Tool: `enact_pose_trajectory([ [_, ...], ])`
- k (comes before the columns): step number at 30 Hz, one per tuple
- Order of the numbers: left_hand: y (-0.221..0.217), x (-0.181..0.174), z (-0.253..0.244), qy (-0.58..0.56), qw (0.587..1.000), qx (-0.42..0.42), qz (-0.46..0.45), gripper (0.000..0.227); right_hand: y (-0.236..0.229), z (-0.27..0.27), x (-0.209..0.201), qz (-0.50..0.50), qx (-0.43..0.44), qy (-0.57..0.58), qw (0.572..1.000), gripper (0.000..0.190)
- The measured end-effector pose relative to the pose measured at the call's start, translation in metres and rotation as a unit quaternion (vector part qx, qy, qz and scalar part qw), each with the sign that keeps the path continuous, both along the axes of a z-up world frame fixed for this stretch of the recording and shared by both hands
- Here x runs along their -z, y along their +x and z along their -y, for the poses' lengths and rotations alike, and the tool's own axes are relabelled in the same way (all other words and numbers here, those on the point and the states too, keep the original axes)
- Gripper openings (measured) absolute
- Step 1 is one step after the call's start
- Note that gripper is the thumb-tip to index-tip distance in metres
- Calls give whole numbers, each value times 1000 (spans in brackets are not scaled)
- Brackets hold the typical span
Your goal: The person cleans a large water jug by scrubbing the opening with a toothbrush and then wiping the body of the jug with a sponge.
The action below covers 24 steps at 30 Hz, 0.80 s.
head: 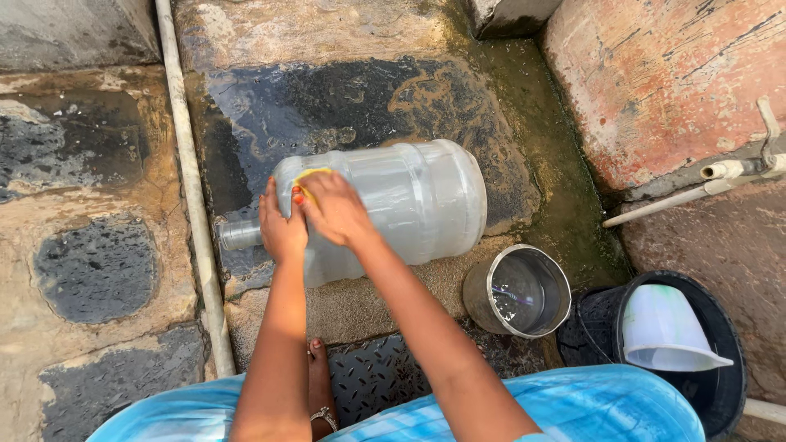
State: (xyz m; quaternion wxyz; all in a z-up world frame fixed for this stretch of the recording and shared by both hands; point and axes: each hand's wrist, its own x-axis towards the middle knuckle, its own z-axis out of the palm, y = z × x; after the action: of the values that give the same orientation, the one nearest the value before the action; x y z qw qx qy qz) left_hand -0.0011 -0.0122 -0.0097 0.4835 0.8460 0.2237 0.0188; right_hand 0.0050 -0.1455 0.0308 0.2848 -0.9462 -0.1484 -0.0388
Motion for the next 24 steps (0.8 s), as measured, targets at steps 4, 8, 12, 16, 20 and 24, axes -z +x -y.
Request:
enact_pose_trajectory([
  [4, -1, 8, 5, 34, 996, -7, 86, 69, 35, 98, 9, 78, 162, -18, 984, 15],
  [8, -2, 2, 8, 32, 999, -25, -2, 70, 38, 220, 12, 17, 234, -171, 957, 29],
  [12, 1, 1, 9, 33, 999, -26, 0, 66, 52, 161, 36, 32, 229, -184, 955, 48],
  [16, 3, 16, 7, 33, 999, -32, 22, 59, 45, -6, 36, -39, 84, -52, 994, 57],
  [20, 13, 22, -1, -5, 999, -21, 24, 60, 13, -36, -2, -45, 0, -59, 997, 61],
  [24, 26, 3, 4, -11, 999, -24, -23, 61, -10, 63, -8, -72, 125, -76, 987, 84],
])
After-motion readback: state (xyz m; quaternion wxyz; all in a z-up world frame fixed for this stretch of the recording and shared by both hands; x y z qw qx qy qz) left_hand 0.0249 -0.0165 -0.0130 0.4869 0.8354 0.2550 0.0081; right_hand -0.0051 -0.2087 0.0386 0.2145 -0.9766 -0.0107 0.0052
